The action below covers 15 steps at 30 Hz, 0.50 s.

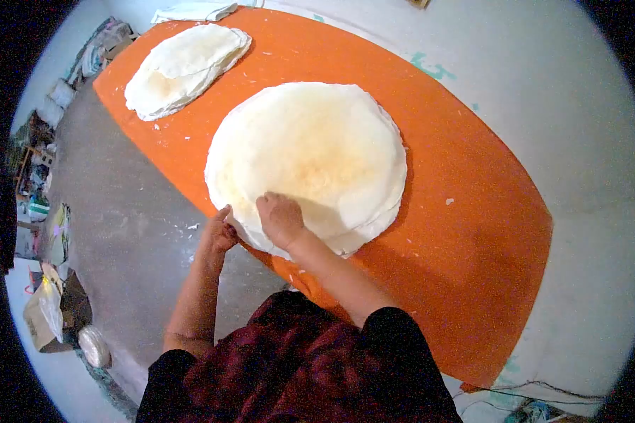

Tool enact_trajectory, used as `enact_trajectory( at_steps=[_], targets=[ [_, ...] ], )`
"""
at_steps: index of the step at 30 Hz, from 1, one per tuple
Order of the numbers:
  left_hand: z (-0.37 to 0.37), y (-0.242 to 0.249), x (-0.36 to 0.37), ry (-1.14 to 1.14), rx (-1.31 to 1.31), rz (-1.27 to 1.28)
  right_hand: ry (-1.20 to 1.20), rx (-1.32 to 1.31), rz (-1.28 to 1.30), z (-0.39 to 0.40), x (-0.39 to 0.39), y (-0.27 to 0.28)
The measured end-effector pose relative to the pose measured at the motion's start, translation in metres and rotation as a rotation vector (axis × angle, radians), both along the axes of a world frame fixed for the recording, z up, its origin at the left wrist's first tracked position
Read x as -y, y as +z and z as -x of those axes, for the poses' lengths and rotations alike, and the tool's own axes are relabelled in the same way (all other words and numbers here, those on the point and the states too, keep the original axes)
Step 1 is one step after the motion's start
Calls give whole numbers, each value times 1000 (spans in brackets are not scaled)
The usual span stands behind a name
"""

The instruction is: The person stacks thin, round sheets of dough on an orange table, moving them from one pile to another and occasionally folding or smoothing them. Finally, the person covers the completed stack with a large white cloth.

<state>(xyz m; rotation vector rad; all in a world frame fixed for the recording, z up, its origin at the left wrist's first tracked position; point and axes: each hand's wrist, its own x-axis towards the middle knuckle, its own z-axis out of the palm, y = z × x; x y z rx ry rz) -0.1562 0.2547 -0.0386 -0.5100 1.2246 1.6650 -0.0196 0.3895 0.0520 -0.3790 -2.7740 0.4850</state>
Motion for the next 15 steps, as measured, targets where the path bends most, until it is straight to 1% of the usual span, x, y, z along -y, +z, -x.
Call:
enact_trajectory(
  at_steps=[1, 3, 4, 7, 8, 10, 11, 12, 15],
  targets=[
    [1, 0, 1, 11, 29, -41, 50, 9, 150, 0, 5, -4],
    [-3, -7, 2, 29, -88, -24, 60, -115, 66, -11, 14, -9],
    [-5, -9, 4, 36, -144, -14, 58, -83, 80, -16, 15, -14],
    [-19, 18, -7, 107, -277, -61, 63, -16, 144, -27, 9, -19],
    [-20, 16, -9, 171, -278, -66, 64, -6, 187, -30, 5, -18],
    [1, -12, -1, 210, -17, -180, 56, -7, 290, -33, -6, -6],
    [5, -8, 1, 226, 115, -240, 17, -33, 338, -35, -11, -2],
    [2, -6, 2, 289, 90, -379, -21, -61, 382, -37, -17, 1],
    [-13, 20, -2, 256, 117, -582, -179, -94, 449, -35, -38, 10]
  ],
)
